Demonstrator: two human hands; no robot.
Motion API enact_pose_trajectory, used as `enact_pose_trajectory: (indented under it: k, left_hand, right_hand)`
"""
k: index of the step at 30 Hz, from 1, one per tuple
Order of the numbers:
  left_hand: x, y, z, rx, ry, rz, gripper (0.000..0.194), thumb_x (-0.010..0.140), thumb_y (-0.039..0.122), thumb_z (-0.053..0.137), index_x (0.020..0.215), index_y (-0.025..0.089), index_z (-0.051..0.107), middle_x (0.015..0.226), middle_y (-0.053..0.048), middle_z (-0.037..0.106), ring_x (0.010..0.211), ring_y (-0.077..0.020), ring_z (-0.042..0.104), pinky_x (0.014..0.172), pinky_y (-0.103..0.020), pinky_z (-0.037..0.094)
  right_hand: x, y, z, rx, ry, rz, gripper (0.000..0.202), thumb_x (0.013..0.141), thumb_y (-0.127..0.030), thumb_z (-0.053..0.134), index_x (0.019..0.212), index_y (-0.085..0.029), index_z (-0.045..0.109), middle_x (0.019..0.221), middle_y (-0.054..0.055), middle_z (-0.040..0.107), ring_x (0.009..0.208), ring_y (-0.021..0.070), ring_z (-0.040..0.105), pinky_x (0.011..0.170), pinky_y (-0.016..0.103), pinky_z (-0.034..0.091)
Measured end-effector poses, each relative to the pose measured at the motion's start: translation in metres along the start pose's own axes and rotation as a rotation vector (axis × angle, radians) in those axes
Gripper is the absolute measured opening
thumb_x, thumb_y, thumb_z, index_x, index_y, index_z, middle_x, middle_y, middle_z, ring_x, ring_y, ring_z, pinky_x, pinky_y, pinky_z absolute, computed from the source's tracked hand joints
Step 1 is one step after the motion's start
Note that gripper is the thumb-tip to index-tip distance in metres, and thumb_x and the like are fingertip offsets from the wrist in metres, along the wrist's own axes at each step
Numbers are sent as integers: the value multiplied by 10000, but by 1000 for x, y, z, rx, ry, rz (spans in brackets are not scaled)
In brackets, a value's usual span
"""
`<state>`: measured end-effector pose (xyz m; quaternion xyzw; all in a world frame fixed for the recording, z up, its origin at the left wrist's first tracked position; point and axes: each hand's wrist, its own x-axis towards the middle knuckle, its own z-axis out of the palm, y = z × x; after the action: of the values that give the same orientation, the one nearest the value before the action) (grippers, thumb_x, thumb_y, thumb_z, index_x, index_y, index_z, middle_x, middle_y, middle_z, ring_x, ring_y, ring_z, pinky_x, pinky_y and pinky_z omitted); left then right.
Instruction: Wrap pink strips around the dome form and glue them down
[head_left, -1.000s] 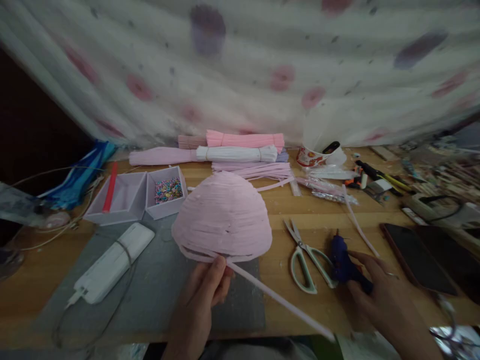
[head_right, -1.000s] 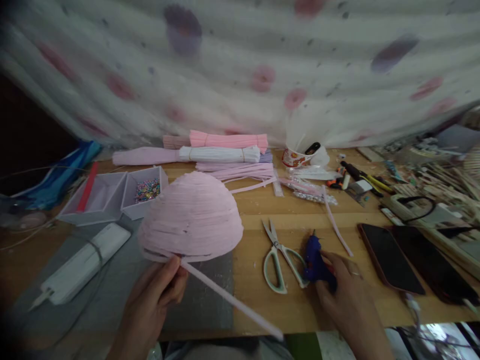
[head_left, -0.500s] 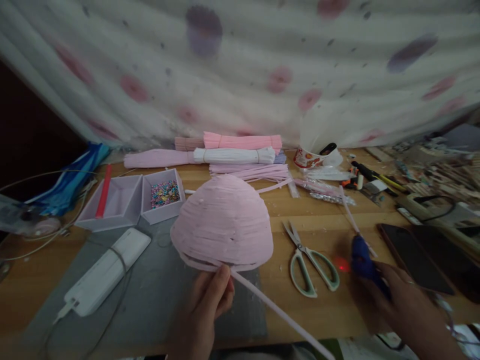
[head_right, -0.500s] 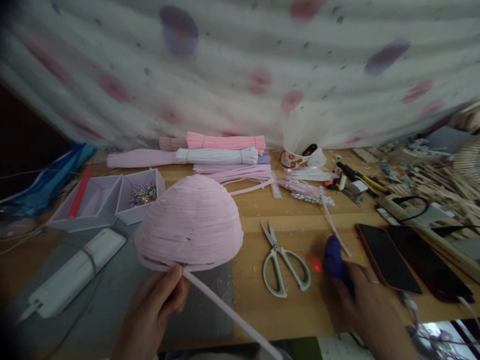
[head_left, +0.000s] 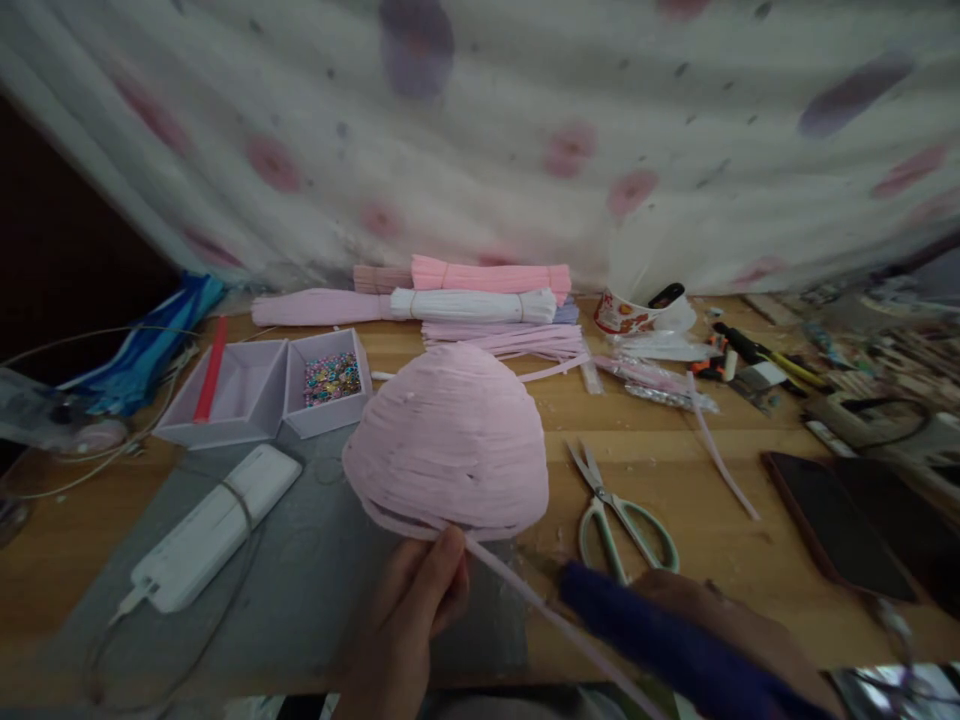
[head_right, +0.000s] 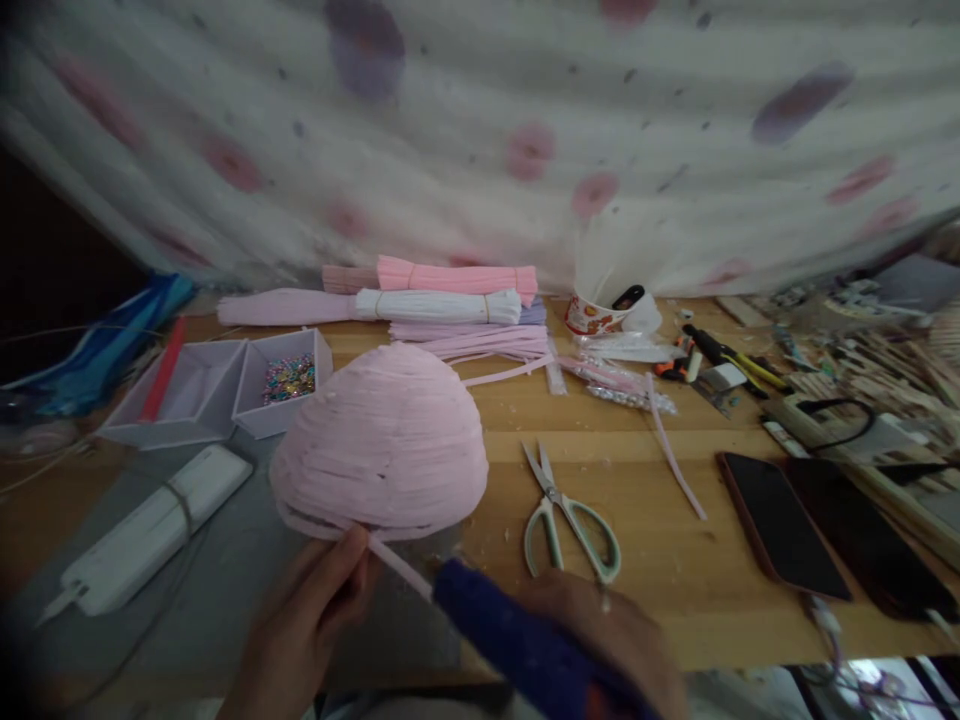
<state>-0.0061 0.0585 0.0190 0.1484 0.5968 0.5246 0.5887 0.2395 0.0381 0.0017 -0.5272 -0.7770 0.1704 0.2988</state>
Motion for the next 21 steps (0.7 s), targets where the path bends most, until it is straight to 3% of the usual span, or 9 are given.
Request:
enact_pose_trajectory:
  k: [1,3,7,21]
  left_hand:
    - [-1,0,1,-5,28,-6,571,436,622,897,478,188,528,527,55,444,538,-90,415,482,-171,418]
    - [-2,2,2,-13,57,-12,560,413,623,899,484,186,557,537,49,472,557,-98,450,491,-173,432]
    - [-4,4,5,-20,24,-24,539,435,623,891,497,186,582,542,45,497,564,-101,481,506,-179,440]
    - [-1,6,4,27,-95,-11,578,523,678,836,507,185,534,522,55,433,515,-84,399,468,-188,350]
  right_hand:
    - [7,-8,3,68,-92,-86,729,852,-856,247,939,-312,724,723,43,734,595,218,712,498,280,546]
    - [20,-23,8,118,-112,-106,711,848,-853,273,886,-278,690,699,46,703,614,224,699,503,291,522]
    - [31,-42,14,176,13,-57,640,838,-841,365,764,-256,612,602,10,555,576,197,593,511,295,437]
    - [28,-49,14,149,80,2,586,870,-805,374,811,-276,620,655,15,553,646,203,582,514,296,392]
